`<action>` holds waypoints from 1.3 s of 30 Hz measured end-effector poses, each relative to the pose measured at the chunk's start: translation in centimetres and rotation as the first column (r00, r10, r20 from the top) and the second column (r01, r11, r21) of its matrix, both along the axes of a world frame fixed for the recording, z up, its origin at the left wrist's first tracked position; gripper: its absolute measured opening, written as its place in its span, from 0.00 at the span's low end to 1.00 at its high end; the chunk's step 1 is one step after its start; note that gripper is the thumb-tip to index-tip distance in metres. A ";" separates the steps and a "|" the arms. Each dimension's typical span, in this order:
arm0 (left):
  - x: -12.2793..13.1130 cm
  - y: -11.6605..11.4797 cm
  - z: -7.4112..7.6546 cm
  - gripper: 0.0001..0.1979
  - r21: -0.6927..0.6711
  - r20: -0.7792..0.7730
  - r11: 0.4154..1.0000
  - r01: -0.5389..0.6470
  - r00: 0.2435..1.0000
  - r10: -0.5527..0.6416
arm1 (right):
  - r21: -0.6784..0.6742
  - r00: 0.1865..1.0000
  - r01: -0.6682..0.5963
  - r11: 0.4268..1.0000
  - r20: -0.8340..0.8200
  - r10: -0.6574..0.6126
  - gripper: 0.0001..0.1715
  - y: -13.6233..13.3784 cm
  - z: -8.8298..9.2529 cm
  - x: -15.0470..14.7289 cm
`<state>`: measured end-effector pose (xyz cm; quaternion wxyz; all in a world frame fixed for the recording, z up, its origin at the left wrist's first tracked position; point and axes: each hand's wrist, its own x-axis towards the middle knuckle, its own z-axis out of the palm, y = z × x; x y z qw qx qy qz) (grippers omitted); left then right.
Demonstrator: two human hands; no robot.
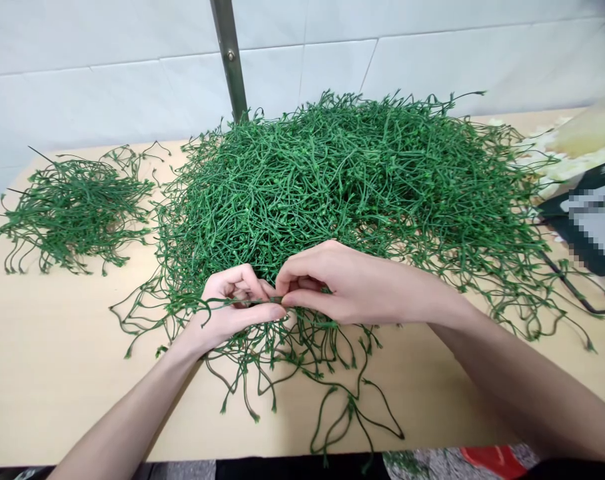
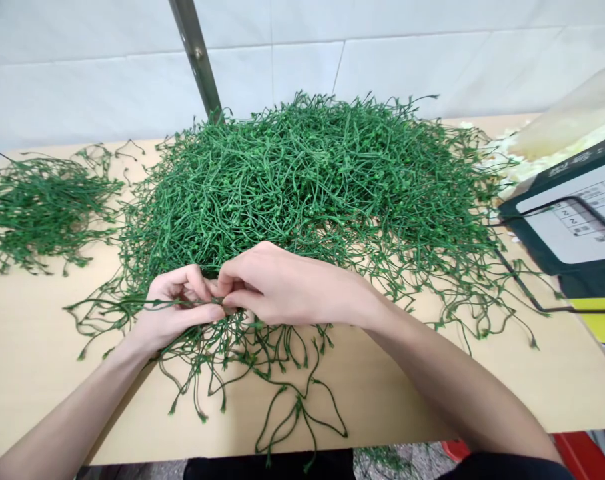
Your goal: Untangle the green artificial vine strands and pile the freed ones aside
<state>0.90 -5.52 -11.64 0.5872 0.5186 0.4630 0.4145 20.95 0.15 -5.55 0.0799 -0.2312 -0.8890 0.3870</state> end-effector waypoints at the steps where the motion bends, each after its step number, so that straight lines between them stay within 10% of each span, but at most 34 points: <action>1: 0.0 0.0 -0.1 0.16 0.010 -0.006 1.000 0.003 1.000 -0.003 | -0.003 1.000 0.000 1.000 0.002 0.000 0.10 0.0 0.0 0.0; 22: -0.5 0.1 -0.2 0.08 -0.100 0.283 0.957 0.271 0.930 -0.234 | 0.023 1.000 0.013 1.000 0.006 -0.013 0.14 0.2 -0.2 0.1; 39: -0.6 -0.4 0.2 0.20 -0.056 0.046 0.945 0.324 0.946 -0.321 | 0.134 0.999 -0.043 0.990 -0.021 0.046 0.22 -0.9 0.3 -0.3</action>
